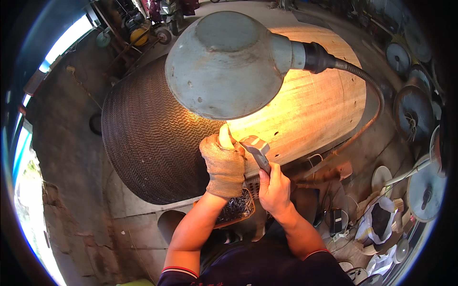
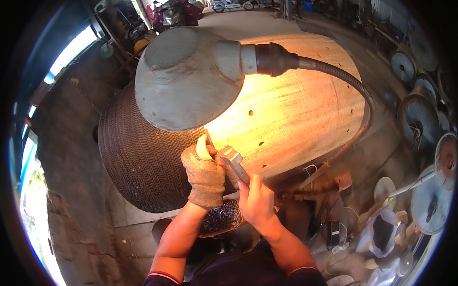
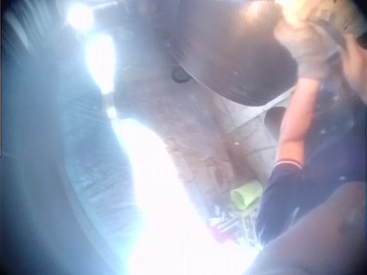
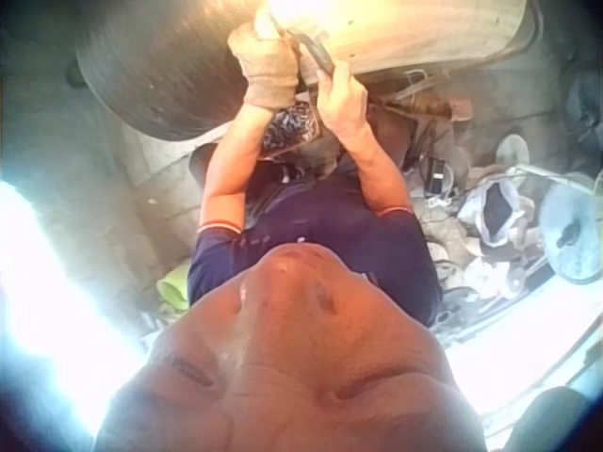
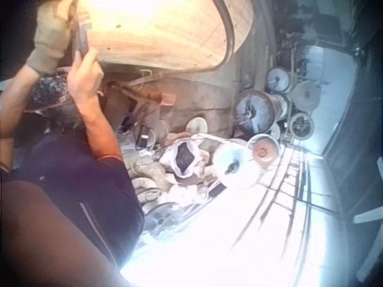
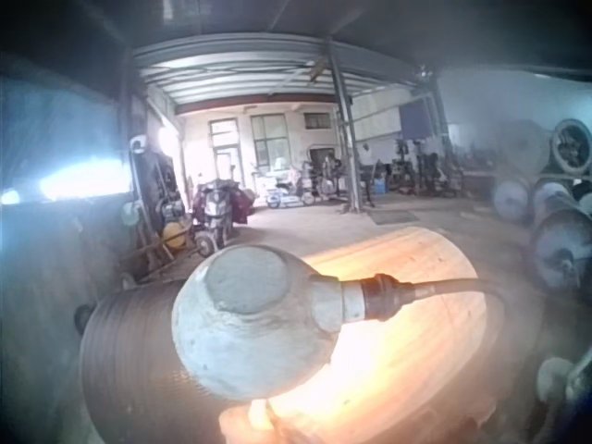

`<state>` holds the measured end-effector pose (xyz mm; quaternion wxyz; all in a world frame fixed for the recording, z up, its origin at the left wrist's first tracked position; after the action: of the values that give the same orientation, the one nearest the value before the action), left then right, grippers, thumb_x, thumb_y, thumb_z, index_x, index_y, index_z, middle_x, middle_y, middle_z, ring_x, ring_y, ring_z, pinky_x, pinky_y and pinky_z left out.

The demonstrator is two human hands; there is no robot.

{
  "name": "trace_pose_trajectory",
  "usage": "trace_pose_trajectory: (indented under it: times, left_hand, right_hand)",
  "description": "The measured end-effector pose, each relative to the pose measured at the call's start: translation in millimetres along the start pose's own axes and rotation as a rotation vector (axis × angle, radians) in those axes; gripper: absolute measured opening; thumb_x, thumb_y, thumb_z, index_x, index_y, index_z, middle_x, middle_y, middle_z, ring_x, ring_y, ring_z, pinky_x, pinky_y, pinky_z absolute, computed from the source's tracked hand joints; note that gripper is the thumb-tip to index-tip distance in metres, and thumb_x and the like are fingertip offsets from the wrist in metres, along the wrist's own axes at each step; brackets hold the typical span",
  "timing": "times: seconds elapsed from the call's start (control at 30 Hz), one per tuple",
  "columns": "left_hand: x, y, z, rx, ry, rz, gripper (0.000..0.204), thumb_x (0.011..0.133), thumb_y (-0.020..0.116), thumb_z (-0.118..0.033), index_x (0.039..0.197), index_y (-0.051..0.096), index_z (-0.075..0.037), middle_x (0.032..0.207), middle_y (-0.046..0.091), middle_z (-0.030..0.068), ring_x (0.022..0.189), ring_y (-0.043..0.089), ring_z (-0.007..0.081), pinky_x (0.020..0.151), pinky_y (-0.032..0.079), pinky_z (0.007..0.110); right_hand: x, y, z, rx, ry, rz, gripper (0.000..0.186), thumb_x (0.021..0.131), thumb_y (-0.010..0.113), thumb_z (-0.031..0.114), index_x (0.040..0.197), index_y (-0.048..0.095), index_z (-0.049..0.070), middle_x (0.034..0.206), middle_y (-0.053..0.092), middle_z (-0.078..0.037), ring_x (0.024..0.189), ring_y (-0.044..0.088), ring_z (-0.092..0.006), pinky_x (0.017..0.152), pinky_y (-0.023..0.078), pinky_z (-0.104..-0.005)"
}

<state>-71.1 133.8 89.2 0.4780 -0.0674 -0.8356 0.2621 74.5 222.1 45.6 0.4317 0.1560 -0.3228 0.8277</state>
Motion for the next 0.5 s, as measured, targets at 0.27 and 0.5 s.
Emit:
trace_pose_trajectory:
  times: [0.27,0.5]
  left_hand:
    - [-33.4,-40.6,-26.4,0.114,0.131,-0.038,0.083,0.069,0.083,0.0,0.144,0.048,0.002,0.115,0.063,0.0147,0.104,0.059,0.0359,0.095,0.047,0.051]
    - [-140.3,-7.5,-8.7,-0.005,-0.023,0.58,0.035,0.083,0.075,-0.013,0.115,0.065,-0.004,0.099,0.063,0.0157,0.094,0.061,0.0387,0.085,0.048,0.05]
  right_hand:
    - [-11.7,-4.3,-8.9,0.072,-0.047,-0.057,0.025,0.103,0.06,0.012,0.121,0.056,-0.005,0.088,0.068,-0.026,0.076,0.071,-0.0445,0.066,0.055,-0.0439]
    - [-22.0,4.5,-22.5,0.145,0.013,-0.064,0.025,0.098,0.064,0.009,0.118,0.057,-0.006,0.085,0.069,-0.027,0.073,0.07,-0.0471,0.063,0.055,-0.0474]
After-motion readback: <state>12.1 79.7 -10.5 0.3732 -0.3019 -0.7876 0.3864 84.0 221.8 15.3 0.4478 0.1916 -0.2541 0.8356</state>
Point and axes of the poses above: each hand's wrist, its own x-axis towards the middle knuckle, its own y-axis out of the palm, z = x × y, the point moved 10 cm from there along x, towards the middle knuckle
